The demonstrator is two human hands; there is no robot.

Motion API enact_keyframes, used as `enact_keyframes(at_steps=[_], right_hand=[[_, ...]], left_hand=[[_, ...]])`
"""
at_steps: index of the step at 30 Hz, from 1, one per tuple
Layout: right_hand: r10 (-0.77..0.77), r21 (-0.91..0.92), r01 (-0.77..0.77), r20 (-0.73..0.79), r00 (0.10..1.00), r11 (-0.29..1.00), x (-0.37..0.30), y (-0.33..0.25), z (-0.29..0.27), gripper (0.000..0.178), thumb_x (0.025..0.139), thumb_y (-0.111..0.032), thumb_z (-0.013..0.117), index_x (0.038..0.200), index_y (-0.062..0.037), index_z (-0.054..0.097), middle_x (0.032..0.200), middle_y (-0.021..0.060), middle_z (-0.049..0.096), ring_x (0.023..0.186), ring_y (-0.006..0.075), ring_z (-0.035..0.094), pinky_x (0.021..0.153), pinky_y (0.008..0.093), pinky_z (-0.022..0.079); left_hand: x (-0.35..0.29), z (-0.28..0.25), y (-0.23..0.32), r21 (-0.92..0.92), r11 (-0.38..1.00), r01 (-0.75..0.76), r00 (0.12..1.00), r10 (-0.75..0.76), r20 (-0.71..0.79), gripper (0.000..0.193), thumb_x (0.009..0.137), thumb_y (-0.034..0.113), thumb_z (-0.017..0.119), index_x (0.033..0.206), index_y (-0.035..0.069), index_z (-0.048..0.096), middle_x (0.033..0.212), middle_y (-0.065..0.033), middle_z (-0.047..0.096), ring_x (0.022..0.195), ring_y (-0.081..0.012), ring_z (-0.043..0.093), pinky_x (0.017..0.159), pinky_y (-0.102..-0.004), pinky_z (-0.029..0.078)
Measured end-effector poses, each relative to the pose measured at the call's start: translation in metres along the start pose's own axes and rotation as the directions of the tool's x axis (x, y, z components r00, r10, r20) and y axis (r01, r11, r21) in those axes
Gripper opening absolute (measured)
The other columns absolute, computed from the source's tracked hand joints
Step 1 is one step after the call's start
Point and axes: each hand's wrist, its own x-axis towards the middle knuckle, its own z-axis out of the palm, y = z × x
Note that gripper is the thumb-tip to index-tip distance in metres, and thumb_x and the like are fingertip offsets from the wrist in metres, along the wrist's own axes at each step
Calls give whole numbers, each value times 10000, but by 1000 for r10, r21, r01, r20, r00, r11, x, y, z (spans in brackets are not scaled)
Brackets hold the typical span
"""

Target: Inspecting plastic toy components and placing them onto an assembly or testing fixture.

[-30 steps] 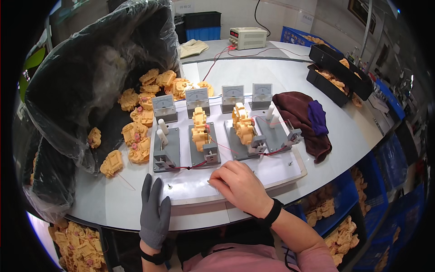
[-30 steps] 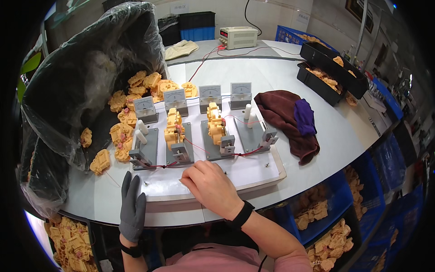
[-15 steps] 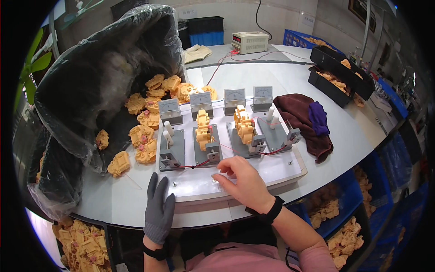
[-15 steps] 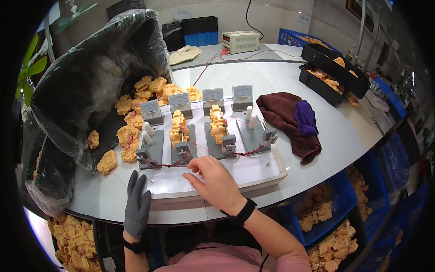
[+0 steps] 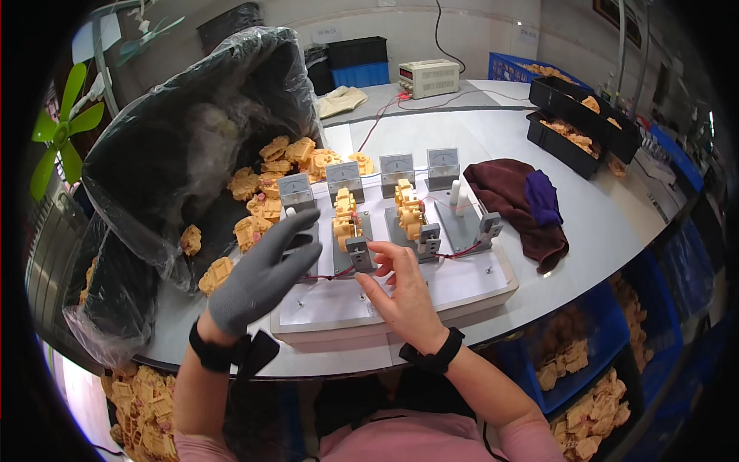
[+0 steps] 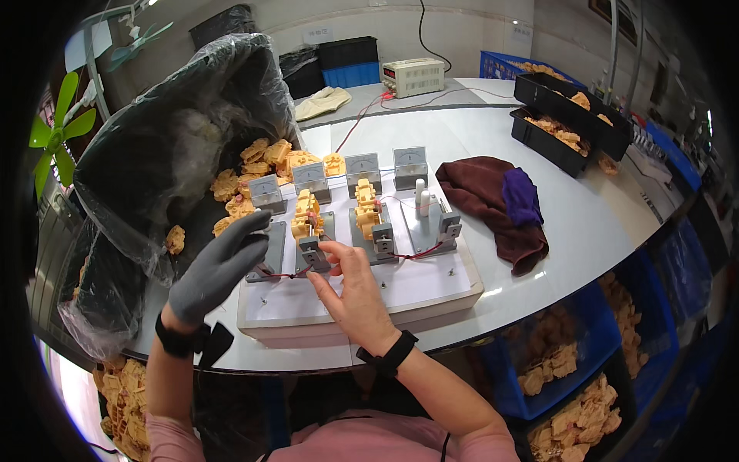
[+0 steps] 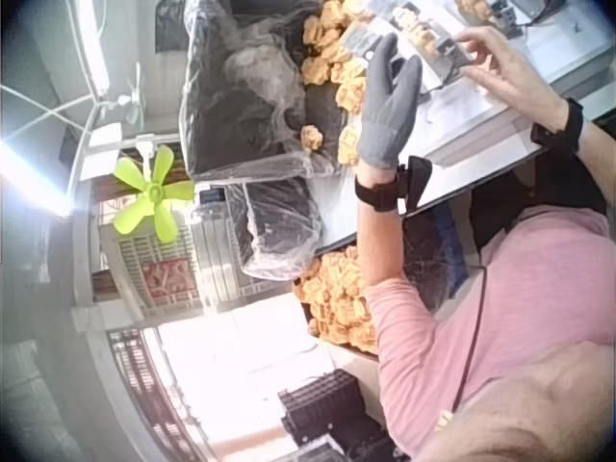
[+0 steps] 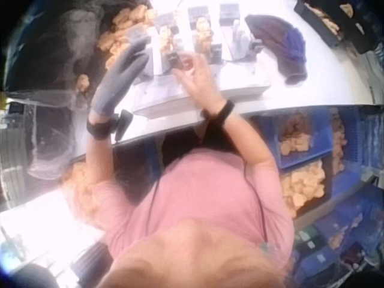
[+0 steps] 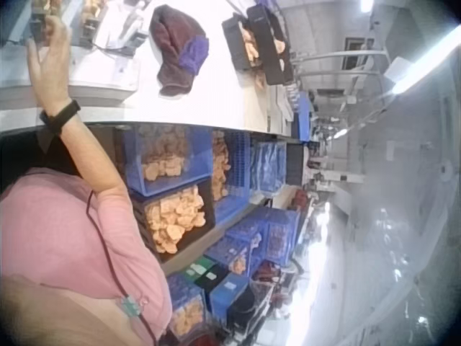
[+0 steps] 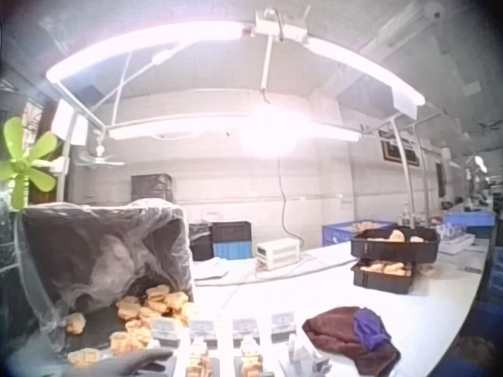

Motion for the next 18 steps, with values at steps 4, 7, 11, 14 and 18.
enact_keyframes(at_steps=[4,7,11,14,18], right_hand=[[28,7,-28,18,999,1000,-5,0,-4,487,922,-146,700,1357,-98,487,1090,92,531,872,188,544,751,323,474],[7,19,-8,25,1000,1000,-7,-1,-7,486,917,-143,703,1357,-107,500,1094,91,543,871,183,548,748,310,477],[48,44,-47,-15,999,998,-9,4,-10,475,912,-135,702,1345,-90,514,1088,99,561,875,189,563,777,314,488],[64,41,-63,-14,998,997,-8,12,0,501,912,-126,705,1369,-91,505,1113,71,551,910,149,558,795,282,469],[-96,-91,104,85,992,990,-8,8,-6,483,914,-123,687,1355,-90,494,1098,119,556,914,221,577,782,326,490]], left_hand=[[43,-5,2,24,999,39,996,-40,79,549,1009,289,582,1456,2,443,1400,-142,518,1242,-196,534,991,-326,490],[63,-10,-1,213,977,-4,985,-33,171,521,1023,278,559,1463,24,445,1441,-110,485,1270,-176,509,999,-324,499],[56,2,29,278,960,-16,995,-11,94,461,1014,270,565,1406,32,520,1402,-131,524,1258,-200,523,1011,-359,467],[15,13,50,505,725,-468,862,500,81,410,949,138,621,1345,40,582,1298,-156,596,1230,-253,564,1014,-377,449],[-39,54,100,714,476,-513,801,564,200,425,746,34,709,1161,124,719,1154,-146,663,1103,-336,643,919,-395,534]])
